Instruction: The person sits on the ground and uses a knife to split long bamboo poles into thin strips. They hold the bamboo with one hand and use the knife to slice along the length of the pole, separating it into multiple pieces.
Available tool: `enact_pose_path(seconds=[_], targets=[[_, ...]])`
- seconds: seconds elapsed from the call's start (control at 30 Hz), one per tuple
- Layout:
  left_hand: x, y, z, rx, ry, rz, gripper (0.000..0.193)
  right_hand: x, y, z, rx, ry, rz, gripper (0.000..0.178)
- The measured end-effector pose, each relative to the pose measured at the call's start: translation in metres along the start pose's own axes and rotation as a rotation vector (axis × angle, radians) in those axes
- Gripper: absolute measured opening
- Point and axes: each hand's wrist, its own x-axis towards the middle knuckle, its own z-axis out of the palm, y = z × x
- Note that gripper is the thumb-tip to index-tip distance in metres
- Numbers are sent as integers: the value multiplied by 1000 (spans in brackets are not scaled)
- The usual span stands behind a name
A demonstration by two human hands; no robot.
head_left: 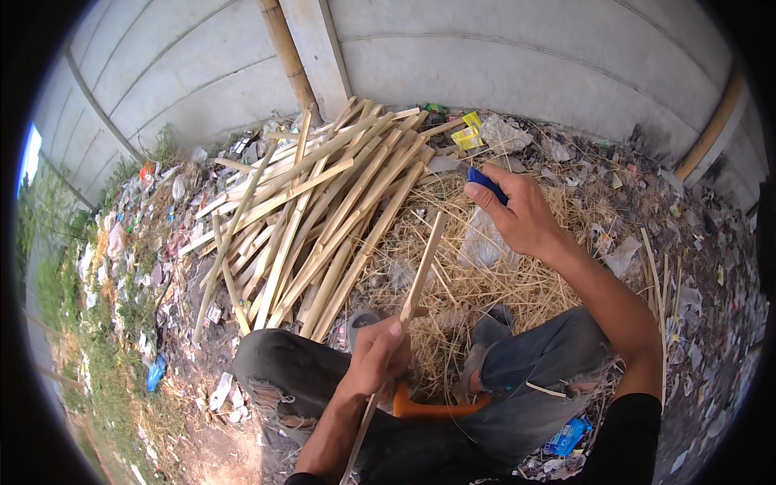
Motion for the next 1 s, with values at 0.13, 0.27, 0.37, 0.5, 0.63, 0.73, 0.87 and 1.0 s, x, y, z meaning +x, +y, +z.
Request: enact_pose_path(seconds=[0.13,0.27,0.37,0.5,0.63,0.73,0.87,1.0], targets=[[1,6,3,3,55,-24,53,-16,-13,11,34,-45,-157,43],[1,8,3,-10,42,-22,53,-20,-20,23,85,-88,-156,37],[2,5,1,-10,44,-24,55,-18,-27,27,0,-113,-68,37],[4,3,2,11,55,-23,59,-31,-21,54,-110,-82,-253,37],[5,0,-5,66,73,36,58,-31,-26,64,-115,-78,-260,35],[5,-2,-3,26,119,28,56,-21,-26,57,-75,-58,-170,35],[3,2,-8,24,100,35,55,-33,-29,74,-88,-172,-284,35],[6,1,-2,25,135,35,54,-36,-28,76,-19,-152,-219,34]])
